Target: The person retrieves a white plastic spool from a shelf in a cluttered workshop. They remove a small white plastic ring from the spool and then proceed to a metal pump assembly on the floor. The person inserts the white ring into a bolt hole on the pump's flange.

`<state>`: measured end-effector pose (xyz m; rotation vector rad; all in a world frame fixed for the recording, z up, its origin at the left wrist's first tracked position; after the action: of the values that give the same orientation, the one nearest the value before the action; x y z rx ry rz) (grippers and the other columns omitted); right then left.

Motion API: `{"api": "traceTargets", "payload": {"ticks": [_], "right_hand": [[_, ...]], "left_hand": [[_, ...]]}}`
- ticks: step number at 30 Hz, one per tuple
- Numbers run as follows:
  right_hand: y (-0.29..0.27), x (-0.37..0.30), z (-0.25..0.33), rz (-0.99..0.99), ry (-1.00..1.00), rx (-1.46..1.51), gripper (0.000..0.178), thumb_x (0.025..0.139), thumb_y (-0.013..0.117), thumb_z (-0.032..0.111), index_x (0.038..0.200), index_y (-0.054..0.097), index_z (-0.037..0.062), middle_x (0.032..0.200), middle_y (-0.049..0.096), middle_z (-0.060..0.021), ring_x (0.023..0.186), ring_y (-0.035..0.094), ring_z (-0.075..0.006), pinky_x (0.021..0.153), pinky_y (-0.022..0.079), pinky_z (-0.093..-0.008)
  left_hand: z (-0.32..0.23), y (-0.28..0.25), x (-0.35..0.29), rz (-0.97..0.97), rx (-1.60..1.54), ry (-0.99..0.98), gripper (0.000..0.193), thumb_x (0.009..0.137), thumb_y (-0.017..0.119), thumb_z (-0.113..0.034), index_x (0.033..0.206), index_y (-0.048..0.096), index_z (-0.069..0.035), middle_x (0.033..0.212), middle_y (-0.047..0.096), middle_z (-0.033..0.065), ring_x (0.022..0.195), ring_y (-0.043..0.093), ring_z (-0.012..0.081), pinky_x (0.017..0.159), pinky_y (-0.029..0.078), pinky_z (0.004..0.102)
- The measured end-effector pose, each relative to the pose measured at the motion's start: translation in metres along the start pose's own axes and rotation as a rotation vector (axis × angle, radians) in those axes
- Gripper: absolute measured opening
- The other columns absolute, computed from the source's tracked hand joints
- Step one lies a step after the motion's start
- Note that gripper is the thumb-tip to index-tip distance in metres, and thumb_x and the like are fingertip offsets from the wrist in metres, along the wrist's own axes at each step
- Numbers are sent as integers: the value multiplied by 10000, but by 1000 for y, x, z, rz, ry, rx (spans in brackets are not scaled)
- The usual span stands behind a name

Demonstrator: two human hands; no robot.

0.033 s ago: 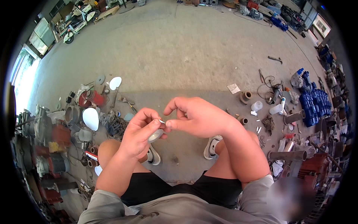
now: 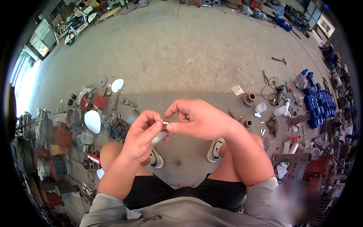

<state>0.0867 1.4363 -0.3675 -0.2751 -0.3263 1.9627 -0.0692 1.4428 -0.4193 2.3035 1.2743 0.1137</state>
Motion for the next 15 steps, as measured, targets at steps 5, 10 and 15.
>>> {"api": "traceTargets", "payload": {"ticks": [5,10,15], "right_hand": [[11,4,-7,-89,50,207,326,962,829,228,1184,712,20,656,453,82,626,435,-24,577,371,-248],[23,10,-15,-237,5,472,167,1001,788,169,1064,738,22,660,469,103,609,423,-3,556,374,-233],[21,12,-26,-272,-23,499,124,1009,772,151,972,740,37,649,479,106,613,407,8,556,367,-231]], "left_hand": [[-1,-7,5,-17,22,109,53,1108,622,-138,1126,596,-95,1072,700,54,941,703,171,815,616,371],[-4,-8,5,-52,9,107,68,1110,624,-149,1126,592,-92,1082,680,41,976,683,141,837,579,339],[-5,-8,3,-30,6,88,47,1121,590,-180,1131,586,-134,1101,694,49,1015,711,187,833,621,376]]}}
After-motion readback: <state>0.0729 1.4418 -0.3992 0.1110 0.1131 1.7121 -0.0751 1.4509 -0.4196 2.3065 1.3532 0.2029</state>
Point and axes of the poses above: each hand's wrist, its own x-axis towards the middle knuckle, its own y-axis out of the palm, z = x × y, the point moved 9 cm from there along x, towards the middle knuckle
